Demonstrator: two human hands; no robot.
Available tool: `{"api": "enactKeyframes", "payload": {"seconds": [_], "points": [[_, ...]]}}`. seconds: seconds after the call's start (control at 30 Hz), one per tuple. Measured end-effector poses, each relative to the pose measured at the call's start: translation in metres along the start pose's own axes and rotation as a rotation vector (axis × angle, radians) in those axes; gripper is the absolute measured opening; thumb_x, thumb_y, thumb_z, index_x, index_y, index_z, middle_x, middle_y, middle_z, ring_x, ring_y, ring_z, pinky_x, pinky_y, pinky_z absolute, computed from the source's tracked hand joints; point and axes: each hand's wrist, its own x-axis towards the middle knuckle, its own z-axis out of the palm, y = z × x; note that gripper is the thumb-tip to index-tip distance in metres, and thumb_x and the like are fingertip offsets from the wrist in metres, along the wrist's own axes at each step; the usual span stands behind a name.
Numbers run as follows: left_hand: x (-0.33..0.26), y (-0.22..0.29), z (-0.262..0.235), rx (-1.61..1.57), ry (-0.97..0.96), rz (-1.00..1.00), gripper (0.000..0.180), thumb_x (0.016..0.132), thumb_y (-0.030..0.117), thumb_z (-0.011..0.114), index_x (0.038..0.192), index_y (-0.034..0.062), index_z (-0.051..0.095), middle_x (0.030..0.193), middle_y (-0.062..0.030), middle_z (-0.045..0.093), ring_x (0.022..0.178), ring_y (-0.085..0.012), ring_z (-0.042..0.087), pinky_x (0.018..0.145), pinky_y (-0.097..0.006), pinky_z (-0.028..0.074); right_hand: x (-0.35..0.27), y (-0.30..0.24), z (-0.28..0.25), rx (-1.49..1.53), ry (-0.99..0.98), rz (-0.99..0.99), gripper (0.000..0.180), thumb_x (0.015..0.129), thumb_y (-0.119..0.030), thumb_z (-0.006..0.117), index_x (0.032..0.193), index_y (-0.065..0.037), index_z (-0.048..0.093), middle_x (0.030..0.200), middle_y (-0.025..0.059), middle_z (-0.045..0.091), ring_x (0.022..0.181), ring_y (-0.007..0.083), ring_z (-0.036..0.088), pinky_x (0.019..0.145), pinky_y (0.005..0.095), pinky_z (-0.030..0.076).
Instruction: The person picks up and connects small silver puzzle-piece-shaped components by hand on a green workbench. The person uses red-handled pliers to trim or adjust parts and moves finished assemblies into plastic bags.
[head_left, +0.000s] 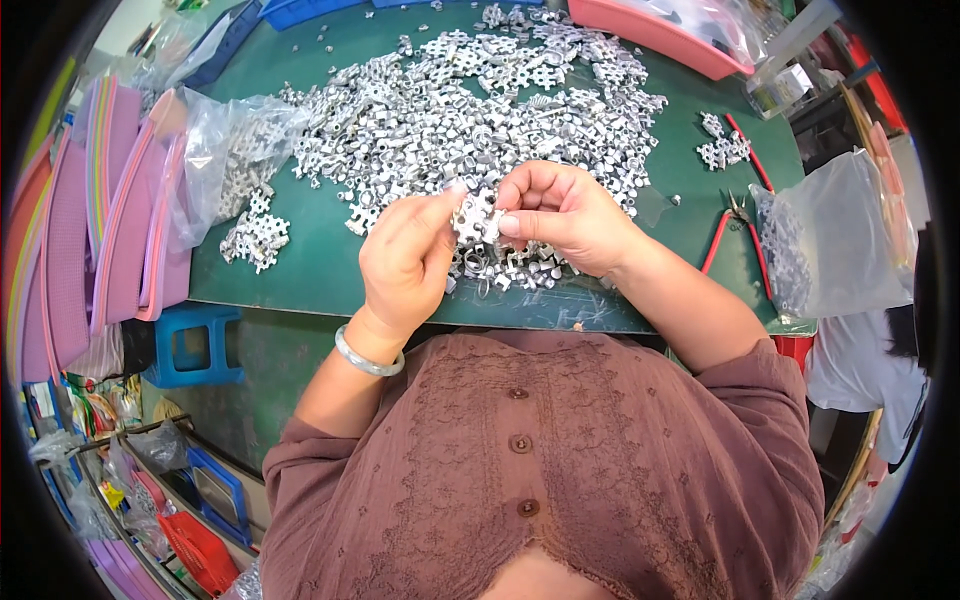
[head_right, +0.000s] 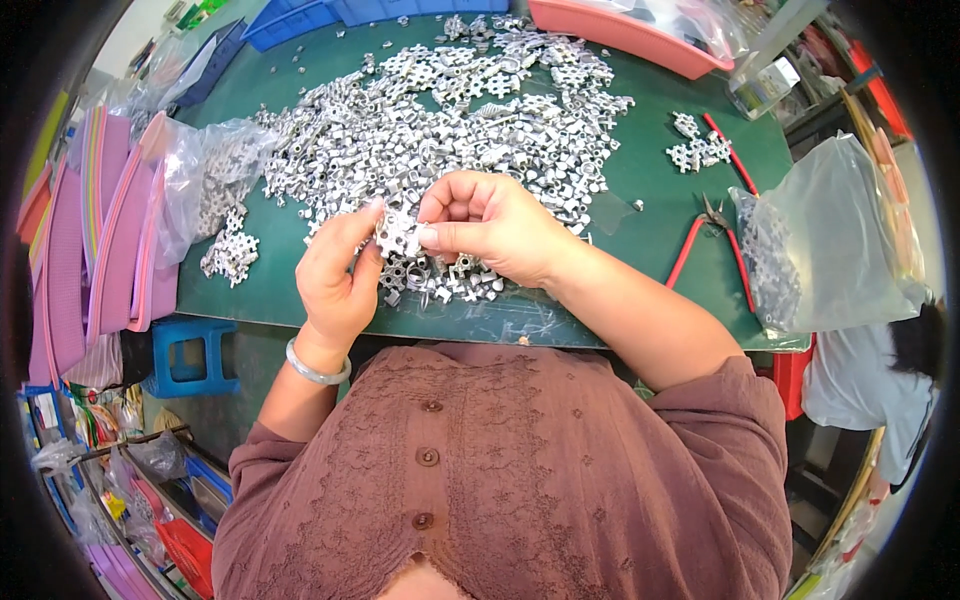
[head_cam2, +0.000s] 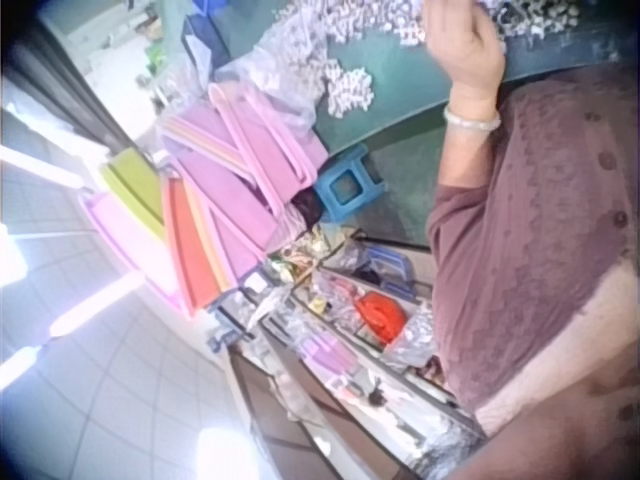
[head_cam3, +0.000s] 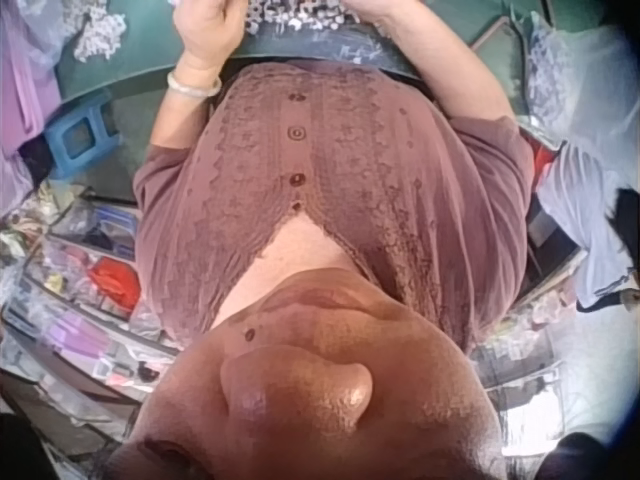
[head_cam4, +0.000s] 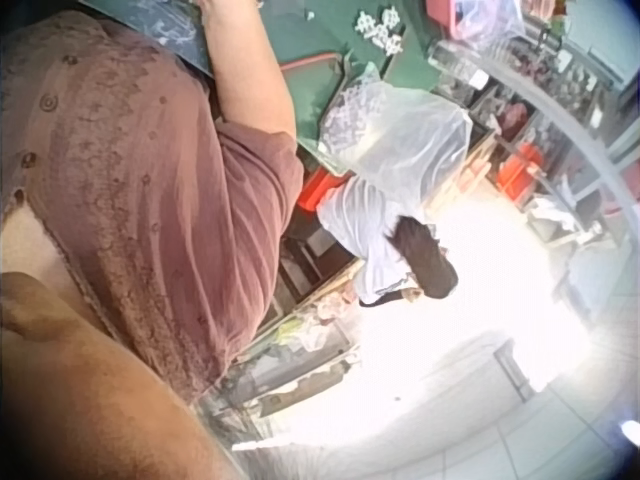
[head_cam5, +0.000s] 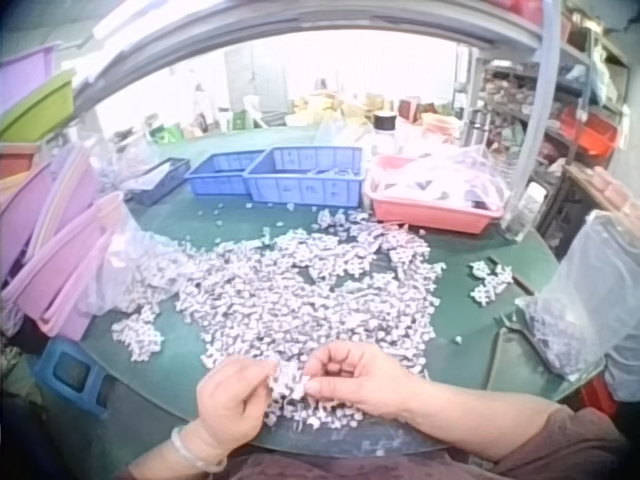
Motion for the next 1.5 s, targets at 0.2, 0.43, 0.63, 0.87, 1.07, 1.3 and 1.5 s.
{"api": "enactKeyframes", "payload": {"seconds": [0.2,0.43,0.63,0.87,1.07,1.3,1.5], "points": [[-0.003,0.019,0.015,-1.090,0.072,-0.871,0.042,0.079,-0.003,0.053,0.119,-0.0027,0.040,0.092,-0.0056,0.055,0.082,-0.0109,0.054,0.074,-0.023,0.044,0.001,0.004,-0.002,-0.013,0.114,-0.110,0.011,0.076,-0.001,0.061,0.085,-0.003,0.055,0.078,0.0011,0.056,0.068,0.0082,0.054,0.062,0.0219,0.046],[-0.001,0.018,0.021,-1.032,0.046,-0.836,0.013,0.081,0.002,0.057,0.093,-0.0008,0.054,0.085,-0.0012,0.056,0.074,-0.0060,0.052,0.067,-0.020,0.044,-0.001,0.004,0.000,-0.180,0.143,-0.180,0.012,0.077,-0.001,0.061,0.086,-0.003,0.054,0.079,0.0005,0.056,0.073,0.0071,0.054,0.067,0.0210,0.044],[0.002,0.017,0.015,-1.022,0.010,-0.897,0.012,0.082,0.004,0.055,0.093,0.0003,0.055,0.083,-0.0017,0.058,0.073,-0.0071,0.054,0.067,-0.021,0.046,-0.002,0.002,0.001,-0.158,0.116,-0.179,0.019,0.078,-0.003,0.059,0.095,-0.003,0.051,0.085,0.0017,0.056,0.079,0.0079,0.054,0.070,0.0213,0.044],[0.001,0.017,0.014,-1.061,-0.009,-0.931,0.014,0.082,0.005,0.056,0.096,0.0017,0.055,0.083,-0.0007,0.058,0.070,-0.0069,0.052,0.067,-0.020,0.044,-0.004,-0.006,-0.001,-0.209,0.104,-0.154,0.028,0.081,-0.005,0.057,0.107,-0.001,0.052,0.089,0.0027,0.057,0.084,0.0082,0.053,0.074,0.0221,0.044],[-0.001,0.017,0.016,-1.066,-0.007,-0.928,0.014,0.083,0.004,0.055,0.097,0.0017,0.053,0.084,0.0009,0.056,0.075,-0.0047,0.050,0.069,-0.019,0.042,-0.002,0.002,-0.003,-0.245,0.106,-0.232,0.018,0.081,-0.006,0.057,0.098,0.000,0.059,0.086,0.0010,0.058,0.078,0.0056,0.053,0.068,0.0194,0.044],[-0.003,0.014,0.017,-1.167,0.007,-0.939,0.013,0.082,0.003,0.055,0.095,0.0028,0.053,0.086,0.0008,0.055,0.075,-0.0057,0.050,0.070,-0.020,0.043,-0.003,0.001,-0.004,-0.312,0.100,-0.256,0.015,0.080,-0.007,0.059,0.093,0.000,0.061,0.082,0.0001,0.059,0.073,0.0043,0.052,0.063,0.0180,0.043],[-0.007,0.005,0.018,-1.660,0.060,-1.130,0.014,0.083,0.004,0.053,0.097,0.0046,0.053,0.084,-0.0035,0.055,0.072,-0.0123,0.051,0.069,-0.026,0.043,-0.003,0.001,-0.002,-0.306,0.115,-0.290,0.013,0.080,-0.007,0.059,0.091,0.000,0.061,0.083,0.0013,0.059,0.073,0.0046,0.052,0.063,0.0183,0.043]]}}
